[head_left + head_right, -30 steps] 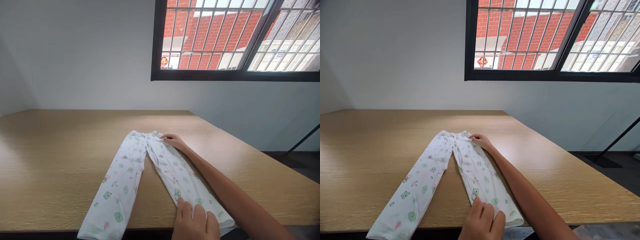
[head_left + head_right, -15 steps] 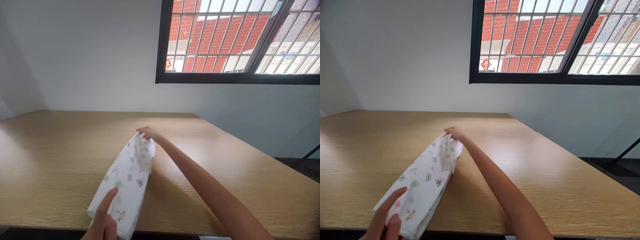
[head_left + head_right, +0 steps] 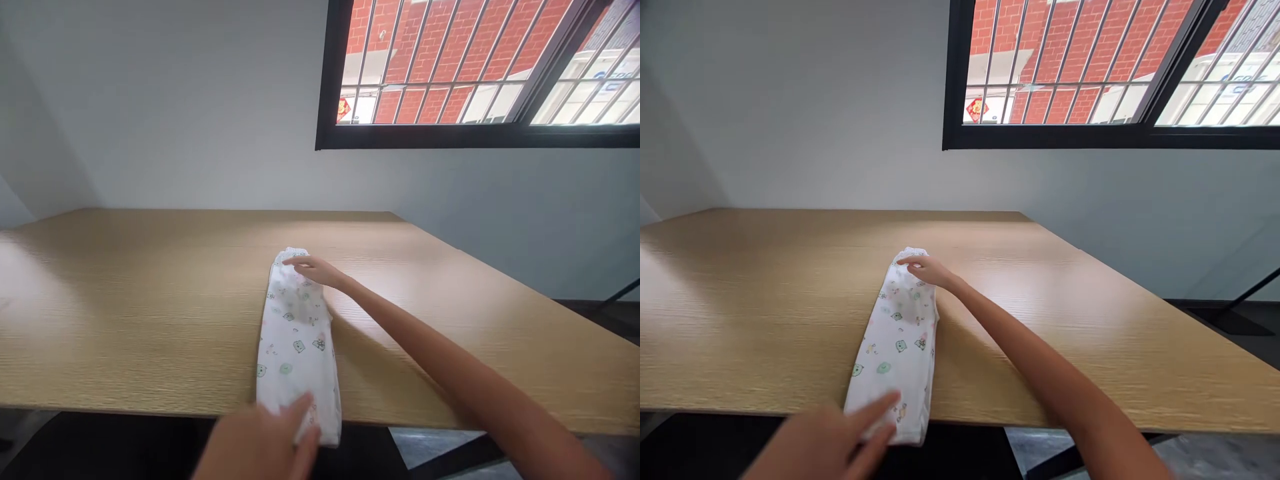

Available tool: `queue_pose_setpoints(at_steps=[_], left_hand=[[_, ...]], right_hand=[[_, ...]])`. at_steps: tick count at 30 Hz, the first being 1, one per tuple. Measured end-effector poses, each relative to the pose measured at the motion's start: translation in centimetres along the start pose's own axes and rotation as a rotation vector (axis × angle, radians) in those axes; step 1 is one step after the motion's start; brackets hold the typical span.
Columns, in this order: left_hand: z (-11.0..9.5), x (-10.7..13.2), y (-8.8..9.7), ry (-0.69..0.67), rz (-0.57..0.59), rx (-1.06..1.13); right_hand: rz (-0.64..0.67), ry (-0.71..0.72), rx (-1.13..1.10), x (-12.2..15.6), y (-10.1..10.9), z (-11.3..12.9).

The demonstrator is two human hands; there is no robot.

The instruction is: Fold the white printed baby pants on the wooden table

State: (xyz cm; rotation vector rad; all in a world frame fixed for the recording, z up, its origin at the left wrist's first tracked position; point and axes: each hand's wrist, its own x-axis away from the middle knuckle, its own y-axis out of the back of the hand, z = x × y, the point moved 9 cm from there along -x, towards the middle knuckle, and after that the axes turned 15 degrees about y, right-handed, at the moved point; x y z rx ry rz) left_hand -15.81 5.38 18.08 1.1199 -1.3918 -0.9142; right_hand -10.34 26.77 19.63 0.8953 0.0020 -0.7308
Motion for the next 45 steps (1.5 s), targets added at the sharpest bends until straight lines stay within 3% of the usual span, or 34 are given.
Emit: queue_pose_setpoints(at_steps=[2, 4, 5, 7, 9, 11, 14, 17, 19, 22, 25, 28, 31, 34, 37, 42, 45], left_hand=[[-0.3, -3.1, 4.9, -0.076, -0.178, 0.054], [-0.5, -7.7, 8.2, -0.139, -0.336, 0.04], [-1.0, -10.2, 8.5, -0.201, -0.337, 0.024], [-1.7, -14.3, 7.4, -0.276, -0.286, -0.003], [-2.2, -15.6, 5.1, -0.32, -0.25, -0.03], [-2.4, -13.6, 2.5, -0.364, -0.23, -0.047], [-2.7, -5.9, -0.8, -0.512, -0.188, -0.035], [-1.7, 1.5, -2.1, -0.653, -0.179, -0.02], [-0.2, 3.7, -2.3, -0.687, -0.201, -0.04], [2.7, 3.1, -1.9, -0.637, -0.319, -0.067], [4.5, 1.2, -1.3, -0.588, -0.491, -0.059], [4.0, 1.1, -0.4, -0.648, -0.665, 0.03], [2.6, 1.9, 0.8, -0.71, -0.756, 0.152], [1.5, 1.6, 1.3, -0.731, -0.655, 0.252], [1.5, 1.7, 2.1, -0.733, -0.572, 0.354], [1.4, 5.0, 3.2, -0.787, -0.348, 0.421], [1.7, 5.1, 5.2, -0.662, -0.288, 0.455]], right_hand=[[-0.068, 0.041, -0.09, 1.6, 0.8, 1.8], [-0.086, 0.085, -0.145, 2.6, 0.6, 3.3], [-0.08, 0.082, -0.148, 2.8, 0.2, 3.4], [-0.003, 0.037, -0.075, 2.5, -1.0, 2.4], [0.149, -0.005, 0.127, 1.5, -2.4, 0.2], [0.266, -0.017, 0.334, 0.2, -3.0, -2.2], [0.284, -0.052, 0.544, -1.8, -2.5, -4.8], [0.293, -0.094, 0.646, -2.9, -1.9, -5.4], [0.339, -0.076, 0.636, -2.9, -2.1, -4.4], [0.479, 0.019, 0.56, -0.9, -3.3, -0.8], [0.573, 0.098, 0.46, 3.9, -4.7, 4.0], [0.617, 0.243, 0.386, 9.9, -6.7, 8.8], [0.457, 0.35, 0.501, 13.5, -7.9, 11.2], [0.308, 0.38, 0.607, 14.2, -8.4, 11.9], [0.262, 0.411, 0.56, 14.0, -8.5, 13.0], [0.103, 0.292, 0.244, 15.5, -6.9, 16.3], [0.041, 0.231, 0.074, 15.6, -5.7, 17.4]])
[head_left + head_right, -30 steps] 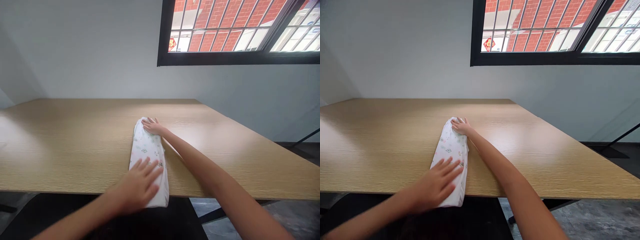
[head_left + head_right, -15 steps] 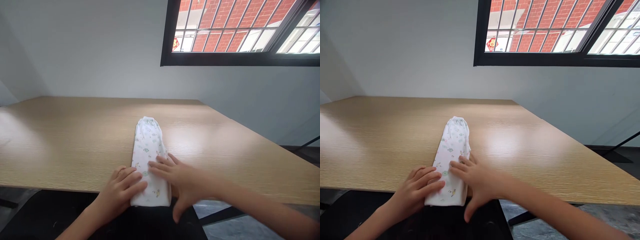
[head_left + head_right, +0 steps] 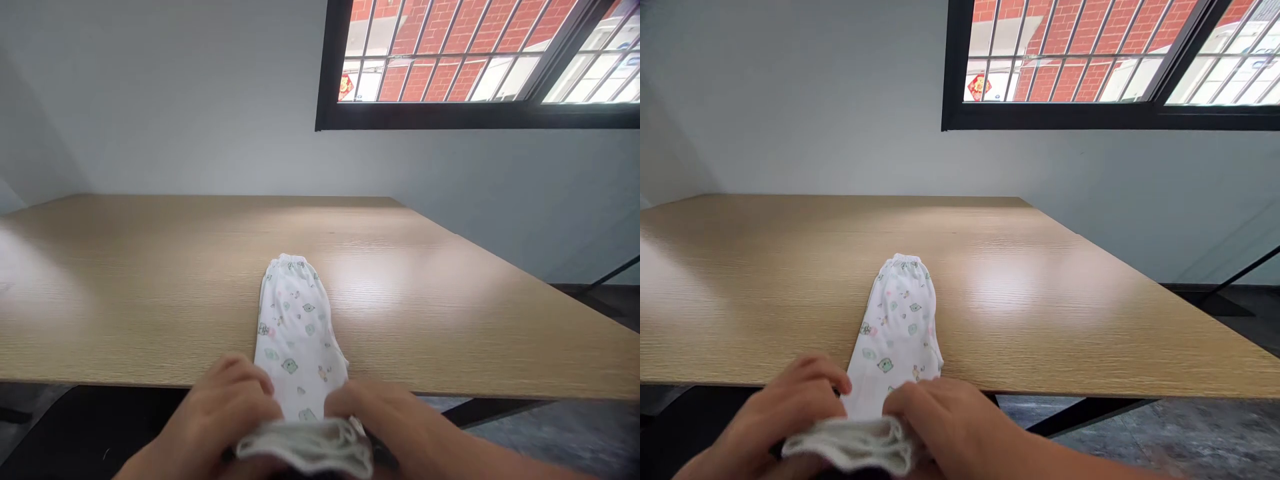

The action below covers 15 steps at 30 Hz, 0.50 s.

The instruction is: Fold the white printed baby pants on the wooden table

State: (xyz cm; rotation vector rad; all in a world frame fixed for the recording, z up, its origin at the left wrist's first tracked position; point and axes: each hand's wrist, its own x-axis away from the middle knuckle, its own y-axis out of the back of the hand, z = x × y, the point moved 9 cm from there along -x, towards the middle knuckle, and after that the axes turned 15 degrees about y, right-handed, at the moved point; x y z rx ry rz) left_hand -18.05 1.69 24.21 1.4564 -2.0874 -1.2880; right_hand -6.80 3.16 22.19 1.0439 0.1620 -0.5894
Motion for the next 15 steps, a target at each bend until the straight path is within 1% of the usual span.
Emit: queue_pose_setpoints(at_steps=[1, 2, 3, 4, 6, 7, 9, 10, 11, 12, 13, 15], left_hand=[[0.6, -0.9, 0.9, 0.078, -0.036, -0.004], [1.4, -2.2, 1.9, 0.158, -0.08, -0.016], [2.5, -3.8, 2.7, 0.221, -0.12, -0.034], [3.7, -5.7, 3.3, 0.275, -0.144, -0.062], [6.5, -9.9, 3.5, 0.344, -0.125, -0.138], [7.9, -11.9, 3.4, 0.359, -0.123, -0.176], [10.3, -14.9, 3.1, 0.381, -0.17, -0.292], [11.2, -15.8, 2.9, 0.386, -0.201, -0.334], [11.7, -16.2, 2.5, 0.387, -0.228, -0.364], [11.9, -16.3, 1.8, 0.377, -0.241, -0.383], [11.8, -15.9, 1.0, 0.355, -0.238, -0.4], [10.5, -14.4, -1.3, 0.276, -0.164, -0.435]], right_hand=[[-0.027, -0.049, -0.015, -0.5, 0.8, -0.6], [-0.061, -0.109, -0.012, -1.2, 1.9, -1.7], [-0.088, -0.174, 0.005, -2.1, 3.1, -3.2], [-0.115, -0.207, 0.024, -3.3, 4.3, -4.8], [-0.164, -0.238, 0.089, -6.0, 6.7, -8.6], [-0.168, -0.281, 0.119, -7.0, 7.4, -11.0], [-0.119, -0.379, 0.146, -8.6, 7.6, -15.6], [-0.11, -0.413, 0.175, -9.0, 7.4, -17.4], [-0.113, -0.423, 0.226, -9.3, 7.1, -18.7], [-0.118, -0.407, 0.292, -9.5, 6.6, -19.3], [-0.118, -0.367, 0.37, -9.7, 5.9, -19.4], [-0.066, -0.245, 0.535, -10.1, 4.0, -18.6]])
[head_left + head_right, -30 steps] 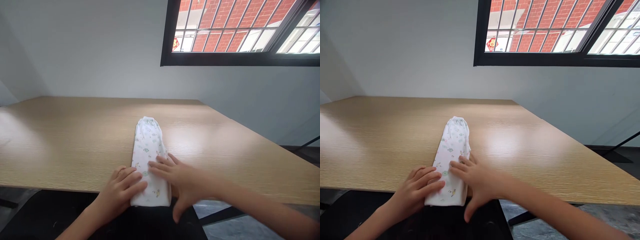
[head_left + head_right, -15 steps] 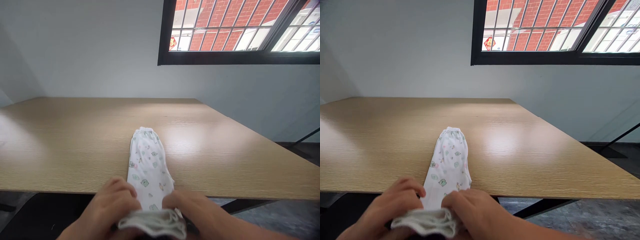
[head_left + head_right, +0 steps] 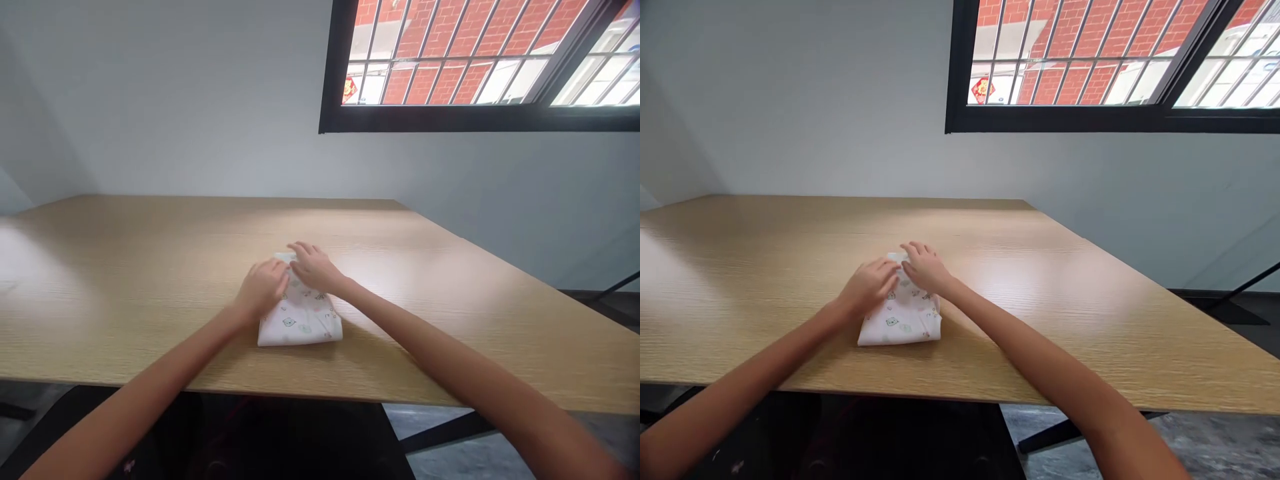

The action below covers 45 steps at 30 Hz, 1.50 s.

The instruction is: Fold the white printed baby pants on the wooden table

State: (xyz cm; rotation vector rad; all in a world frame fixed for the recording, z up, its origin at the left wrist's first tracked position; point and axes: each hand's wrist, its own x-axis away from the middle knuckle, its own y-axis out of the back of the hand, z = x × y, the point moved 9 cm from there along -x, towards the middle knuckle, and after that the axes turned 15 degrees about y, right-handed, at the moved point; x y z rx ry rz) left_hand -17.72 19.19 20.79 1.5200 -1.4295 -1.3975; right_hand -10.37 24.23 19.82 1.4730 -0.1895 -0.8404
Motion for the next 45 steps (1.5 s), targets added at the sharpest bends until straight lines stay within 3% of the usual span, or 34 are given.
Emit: queue_pose_setpoints(at_steps=[3, 6, 8, 10, 14, 18, 21, 25, 28, 31, 33, 35, 38, 41, 43, 45], left_hand=[[-2.7, 5.3, -1.2, -0.136, 0.096, -0.007], [-4.1, 10.4, -0.6, -0.152, 0.096, 0.029], [-4.4, 12.7, 0.0, -0.166, 0.112, 0.069], [-3.9, 13.4, 0.5, -0.179, 0.157, 0.111], [-1.0, 10.1, 1.1, -0.108, 0.171, 0.112], [0.5, 7.7, -0.1, -0.111, 0.284, 0.127], [0.0, 9.8, -0.9, -0.171, 0.323, 0.145], [-1.3, 13.9, 0.0, -0.231, 0.277, 0.241], [-1.6, 14.0, 0.8, -0.167, 0.383, 0.417], [-0.3, 10.5, 0.4, 0.076, 0.498, 0.649], [1.2, 7.7, -0.5, 0.241, 0.493, 0.784], [2.7, 5.5, -2.1, 0.371, 0.481, 0.803], [4.6, 4.5, -3.7, 0.509, 0.435, 0.622], [4.2, 4.3, -1.6, 0.433, 0.188, 0.348], [1.8, 4.4, 0.2, 0.254, 0.003, 0.183], [-0.9, 4.6, 0.2, 0.064, -0.02, 0.093]], right_hand=[[0.063, 0.145, 0.19, -0.4, -1.6, 1.9], [0.09, 0.052, 0.259, -2.2, -1.4, -0.2], [0.096, -0.027, 0.258, -3.2, -0.6, -1.8], [0.055, 0.014, 0.263, -3.6, 0.8, -1.5], [-0.004, 0.255, 0.147, -0.4, 3.1, 3.6], [0.202, 0.306, -0.091, 6.5, 2.1, 7.4], [0.296, 0.278, -0.215, 11.7, 1.6, 8.7], [0.254, 0.261, -0.308, 15.8, 2.9, 10.1], [0.224, 0.214, -0.434, 15.9, 3.9, 10.4], [0.183, -0.023, -0.562, 13.8, 3.9, 8.0], [0.096, -0.187, -0.657, 12.0, 3.7, 5.5], [0.037, -0.351, -0.716, 10.8, 2.9, 2.9], [0.071, -0.505, -0.69, 10.3, 1.5, 0.5], [-0.028, -0.359, -0.415, 9.5, 2.8, 1.4], [-0.151, -0.126, -0.149, 8.7, 4.3, 4.2], [-0.152, 0.067, 0.019, 8.3, 3.9, 7.0]])
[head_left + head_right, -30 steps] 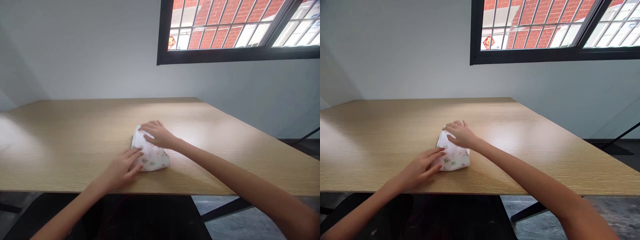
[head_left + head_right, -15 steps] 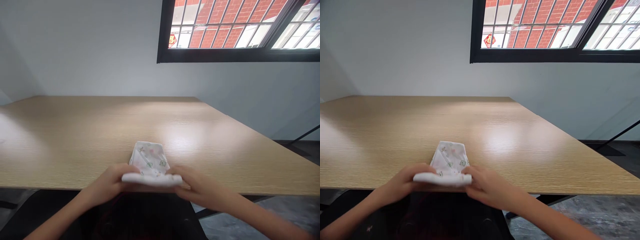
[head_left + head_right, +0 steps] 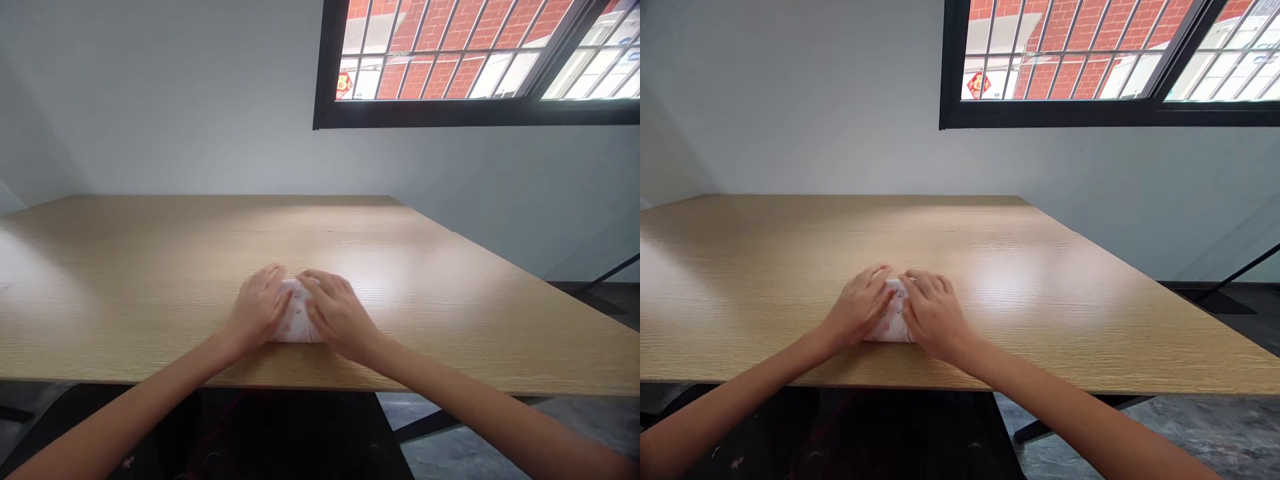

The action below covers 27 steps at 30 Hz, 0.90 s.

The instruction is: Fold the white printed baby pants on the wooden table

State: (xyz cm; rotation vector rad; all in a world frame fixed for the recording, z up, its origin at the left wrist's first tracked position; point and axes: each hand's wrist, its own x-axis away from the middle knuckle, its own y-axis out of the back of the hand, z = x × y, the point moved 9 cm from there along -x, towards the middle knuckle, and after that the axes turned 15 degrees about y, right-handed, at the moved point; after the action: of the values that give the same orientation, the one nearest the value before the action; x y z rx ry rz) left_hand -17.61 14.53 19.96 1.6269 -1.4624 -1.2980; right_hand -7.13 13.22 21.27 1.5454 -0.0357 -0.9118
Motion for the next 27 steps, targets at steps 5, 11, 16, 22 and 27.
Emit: queue_pose_setpoints(at_steps=[5, 11, 16, 22, 27], left_hand=[[0.3, 0.9, -3.3, -0.084, 0.291, 0.021], [4.6, 0.0, -2.0, 0.152, 0.307, 0.382], [4.2, -0.7, -2.3, 0.251, 0.369, 0.635], [3.3, 6.5, -0.3, 0.37, 0.256, 0.464], [3.4, 7.3, 0.2, 0.326, 0.258, 0.464]], right_hand=[[0.226, -0.031, -0.116, 1.8, -3.3, -1.8], [0.057, -0.251, -0.614, 5.3, -0.6, -4.0], [-0.023, -0.326, -0.84, 4.2, -1.8, -4.0], [-0.023, -0.273, -0.861, 0.0, -4.4, -5.4], [0.035, -0.156, -0.746, -1.1, -4.5, -3.9]])
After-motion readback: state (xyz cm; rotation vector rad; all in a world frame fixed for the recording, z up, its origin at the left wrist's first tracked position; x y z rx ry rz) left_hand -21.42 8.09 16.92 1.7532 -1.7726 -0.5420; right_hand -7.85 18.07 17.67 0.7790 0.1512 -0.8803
